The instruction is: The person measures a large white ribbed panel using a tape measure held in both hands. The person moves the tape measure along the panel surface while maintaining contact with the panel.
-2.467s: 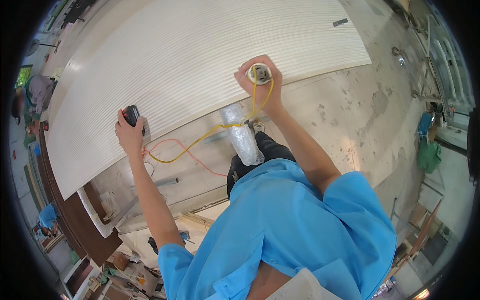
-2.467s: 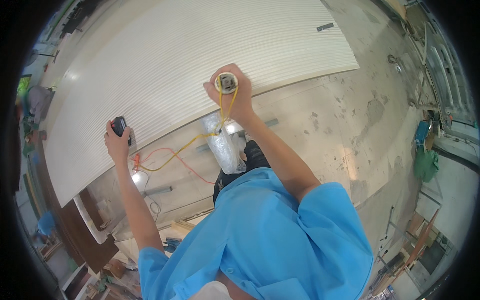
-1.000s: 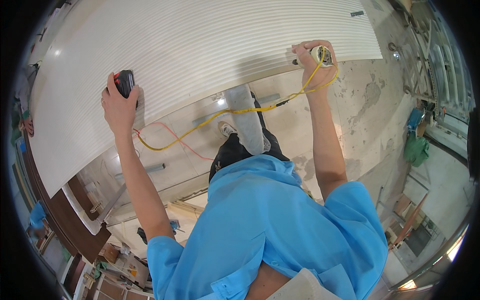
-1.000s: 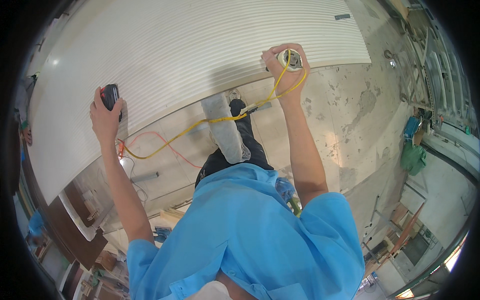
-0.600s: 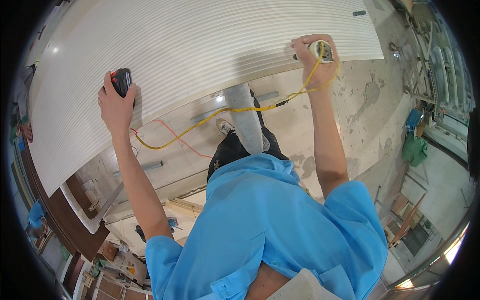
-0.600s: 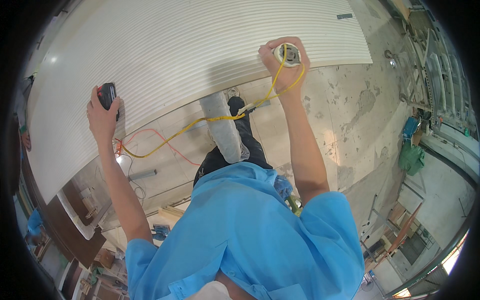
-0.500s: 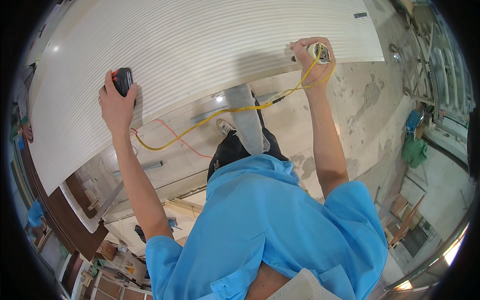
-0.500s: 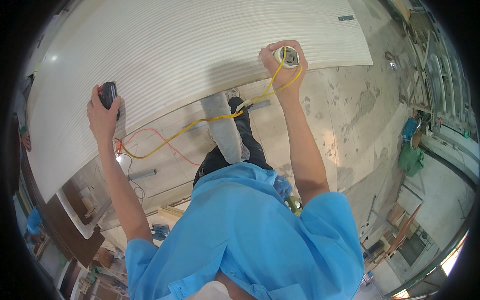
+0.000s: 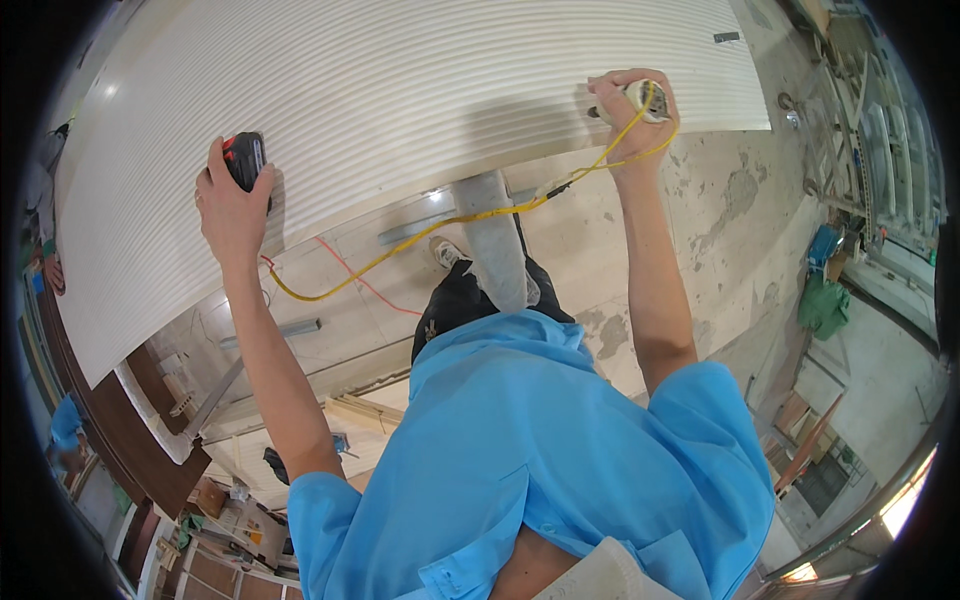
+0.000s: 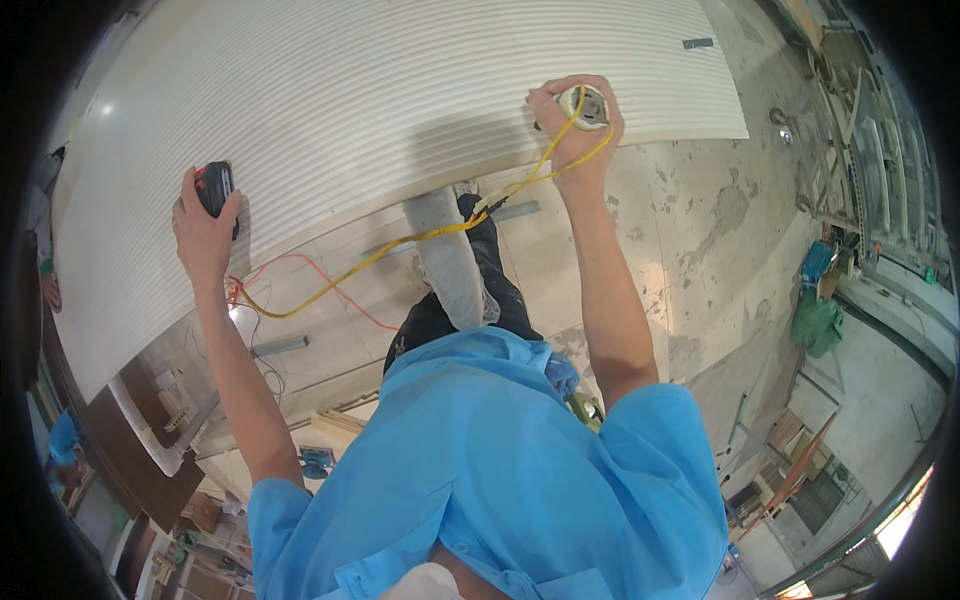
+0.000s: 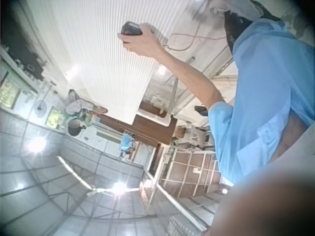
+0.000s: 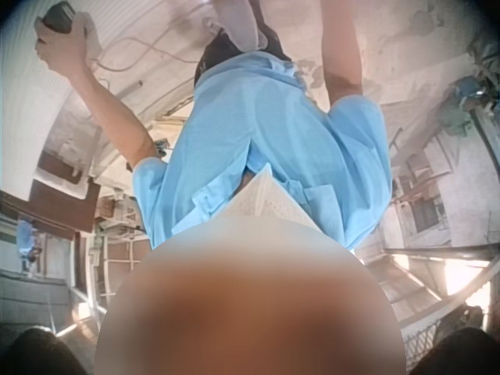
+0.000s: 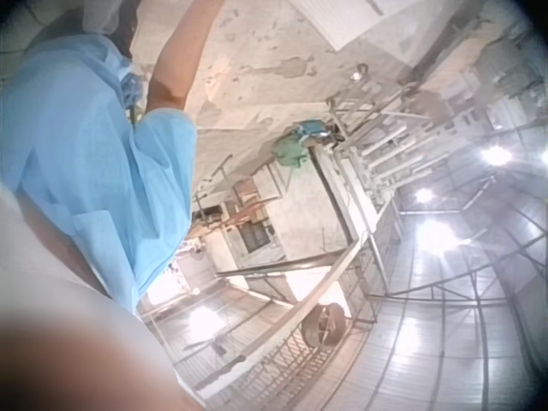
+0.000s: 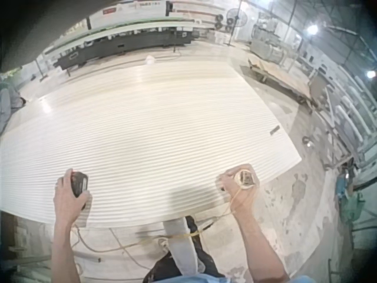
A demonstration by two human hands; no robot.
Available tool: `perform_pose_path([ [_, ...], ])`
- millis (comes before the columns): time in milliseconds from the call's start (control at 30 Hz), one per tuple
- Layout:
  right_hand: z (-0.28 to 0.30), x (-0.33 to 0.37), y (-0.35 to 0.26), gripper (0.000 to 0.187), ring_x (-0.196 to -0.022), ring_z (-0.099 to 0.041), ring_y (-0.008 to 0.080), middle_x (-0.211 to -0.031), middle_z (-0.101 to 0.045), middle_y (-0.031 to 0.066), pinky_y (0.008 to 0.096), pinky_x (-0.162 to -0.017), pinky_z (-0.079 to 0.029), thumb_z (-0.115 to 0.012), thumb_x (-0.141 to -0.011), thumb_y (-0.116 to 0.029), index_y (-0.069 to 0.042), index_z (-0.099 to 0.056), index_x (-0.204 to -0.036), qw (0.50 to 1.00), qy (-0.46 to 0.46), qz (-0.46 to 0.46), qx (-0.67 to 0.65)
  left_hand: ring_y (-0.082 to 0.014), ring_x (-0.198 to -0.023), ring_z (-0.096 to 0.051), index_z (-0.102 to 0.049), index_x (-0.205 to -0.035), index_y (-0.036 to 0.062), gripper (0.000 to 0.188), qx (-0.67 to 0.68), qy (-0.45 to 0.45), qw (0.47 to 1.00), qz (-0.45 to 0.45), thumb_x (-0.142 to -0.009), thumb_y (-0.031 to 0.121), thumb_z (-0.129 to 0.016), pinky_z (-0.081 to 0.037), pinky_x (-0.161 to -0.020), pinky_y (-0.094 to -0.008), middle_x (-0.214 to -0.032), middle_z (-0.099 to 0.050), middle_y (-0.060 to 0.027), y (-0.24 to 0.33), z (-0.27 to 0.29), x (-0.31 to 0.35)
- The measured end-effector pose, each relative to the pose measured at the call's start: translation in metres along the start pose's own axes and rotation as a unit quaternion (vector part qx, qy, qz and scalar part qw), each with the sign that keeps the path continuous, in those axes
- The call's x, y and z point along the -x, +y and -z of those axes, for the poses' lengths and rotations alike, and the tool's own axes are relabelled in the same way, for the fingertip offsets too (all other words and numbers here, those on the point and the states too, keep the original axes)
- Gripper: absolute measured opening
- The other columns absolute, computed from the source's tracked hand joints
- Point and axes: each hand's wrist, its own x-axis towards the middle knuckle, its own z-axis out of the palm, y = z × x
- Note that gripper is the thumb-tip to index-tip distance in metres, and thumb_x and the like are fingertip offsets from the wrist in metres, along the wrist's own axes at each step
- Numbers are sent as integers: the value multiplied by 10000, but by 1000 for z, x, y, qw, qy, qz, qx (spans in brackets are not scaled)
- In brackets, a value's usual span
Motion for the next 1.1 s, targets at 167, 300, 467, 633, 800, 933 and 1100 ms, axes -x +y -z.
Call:
perform_pose_path([
  [167, 5, -11, -3, 172, -896, -733, 266, -910, -712, 158, 413, -929, -582, -717, -860, 36, 17, -609, -993, 999, -8, 50, -9, -439, -1305, -556, -417, -1580, 185, 850, 8, 4, 1000, -4, -850, 462, -752, -515, -1038, -553, -1445, -543, -222, 1, 0, -2],
  [300, -5, -9, 4, 173, -890, -734, 271, -918, -721, 166, 410, -926, -586, -716, -858, 44, 14, -611, -992, 1000, -2, -10, -7, -441, -1292, -562, -417, -1580, 184, 850, 1, 2, 1000, 0, -848, 459, -752, -516, -1032, -554, -1440, -546, -219, 1, 0, -2],
  [467, 2, -17, 1, 167, -905, -734, 259, -916, -717, 144, 396, -926, -577, -717, -867, 29, 10, -616, -999, 998, -5, 54, 28, -438, -1284, -565, -418, -1581, 184, 852, 7, 4, 1000, -2, -846, 461, -749, -512, -1037, -548, -1434, -549, -216, 1, -2, -4],
  [633, -10, -20, 6, 158, -917, -737, 241, -920, -728, 148, 369, -925, -570, -719, -871, 25, 6, -620, -992, 1000, -15, 6, -5, -440, -1290, -561, -420, -1579, 180, 852, 5, 2, 1000, -1, -846, 465, -748, -508, -1044, -545, -1434, -547, -219, 1, -2, -5],
  [800, -9, -22, 6, 152, -921, -733, 245, -923, -730, 146, 371, -924, -565, -723, -872, 23, 2, -624, -985, 1000, -3, 4, -2, -441, -1288, -561, -425, -1574, 181, 839, 0, 10, 1000, 0, -850, 457, -746, -506, -1044, -548, -1431, -550, -219, 1, -4, -6],
  [933, -6, -32, 7, 170, -855, -710, 183, -899, -728, 99, 321, -818, -559, -769, -844, -5, -10, -646, -962, 999, 2, 39, 1, -441, -1289, -561, -428, -1573, 180, 834, 8, 15, 1000, -3, -852, 457, -745, -507, -1040, -549, -1424, -554, -223, 2, -6, -9],
  [1100, -15, -30, 12, 155, -914, -726, 243, -912, -718, 142, 392, -935, -569, -727, -865, 23, 3, -622, -978, 1000, -11, -6, -28, -444, -1278, -567, -430, -1569, 167, 834, -3, 14, 1000, -4, -852, 450, -748, -513, -1029, -547, -1422, -554, -230, 2, -5, -10],
])
